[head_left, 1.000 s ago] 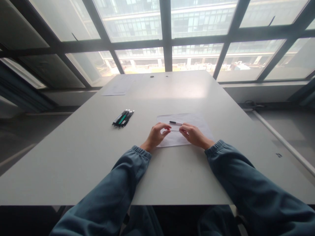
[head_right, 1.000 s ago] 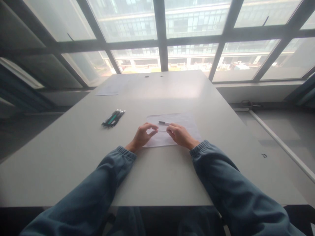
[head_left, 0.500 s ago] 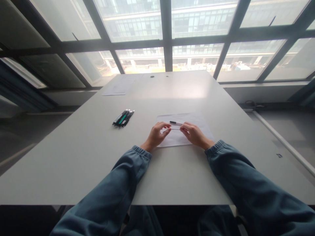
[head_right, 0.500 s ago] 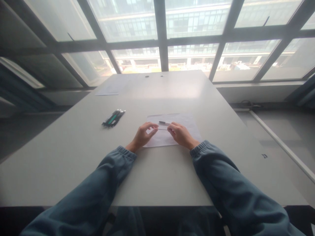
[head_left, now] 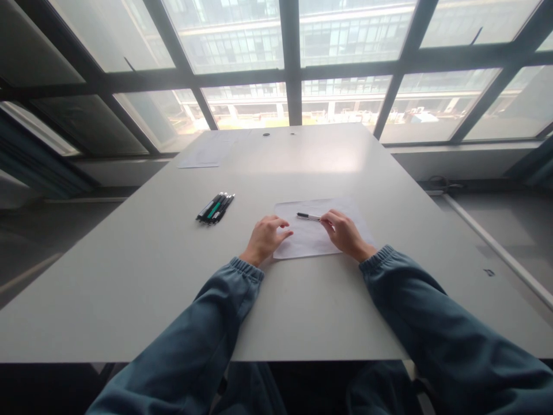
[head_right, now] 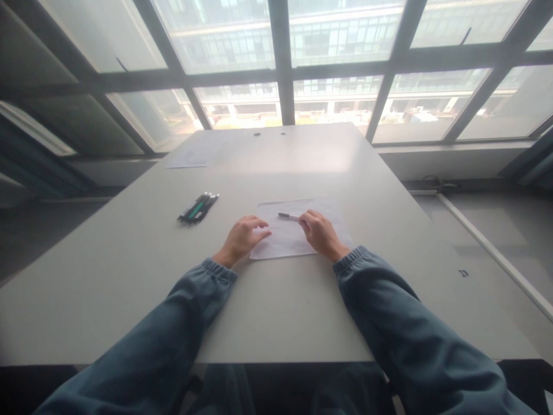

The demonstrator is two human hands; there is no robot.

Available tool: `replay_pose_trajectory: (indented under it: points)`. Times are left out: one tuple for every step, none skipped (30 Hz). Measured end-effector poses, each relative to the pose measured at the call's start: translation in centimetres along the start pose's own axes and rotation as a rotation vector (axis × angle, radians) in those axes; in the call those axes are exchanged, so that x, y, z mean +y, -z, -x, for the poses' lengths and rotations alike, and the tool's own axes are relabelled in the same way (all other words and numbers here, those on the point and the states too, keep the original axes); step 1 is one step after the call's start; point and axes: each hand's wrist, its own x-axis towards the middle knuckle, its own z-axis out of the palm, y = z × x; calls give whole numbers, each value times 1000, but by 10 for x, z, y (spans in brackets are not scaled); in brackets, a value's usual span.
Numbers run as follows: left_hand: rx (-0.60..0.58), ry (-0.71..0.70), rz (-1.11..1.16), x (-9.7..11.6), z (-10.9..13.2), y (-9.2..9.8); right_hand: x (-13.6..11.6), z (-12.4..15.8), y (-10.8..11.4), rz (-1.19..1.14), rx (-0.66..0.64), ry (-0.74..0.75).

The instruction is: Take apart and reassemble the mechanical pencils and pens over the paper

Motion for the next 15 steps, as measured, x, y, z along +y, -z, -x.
replay_pose_trajectory:
  points:
    - [-1, -1, 1, 0, 1, -1, 0, 0, 0, -2, 1, 1]
    - [-2, -4, 5, -1, 1, -2, 1, 0, 0, -4, 1, 1]
    - [-4, -9, 9, -1, 2, -3, 1, 0, 0, -6, 1, 2]
    - [-6, -15, 14, -1, 2, -4, 1, 0, -1, -7, 2, 4]
    - [-7, -19, 19, -1, 2, -5, 1, 0, -1, -8, 3, 5]
    - [-8, -21, 22, -1, 2, -6, 1, 1, -1, -8, 3, 7]
    - [-9, -19, 25, -1, 2, -7, 2, 1, -1, -7, 3, 7]
    - [-9, -15, 27, -1, 2, -7, 2, 1, -1, -6, 2, 7]
    - [-8, -10, 28, -1, 2, -8, 2, 1, -1, -5, 0, 7]
    - [-8, -6, 28, 0, 2, -8, 3, 1, -1, -4, -3, 7]
    - [-9, -3, 28, 0, 2, -8, 3, 1, -2, -3, -6, 6]
    - [-11, -2, 28, 1, 2, -8, 3, 1, -2, -3, -7, 6]
    - [-14, -1, 29, 1, 2, -8, 3, 1, -2, -3, -8, 6]
    - [-19, 0, 31, 1, 2, -8, 4, 1, -2, -2, -8, 5]
    - [-24, 2, 36, 1, 2, -8, 4, 1, -2, -2, -7, 6]
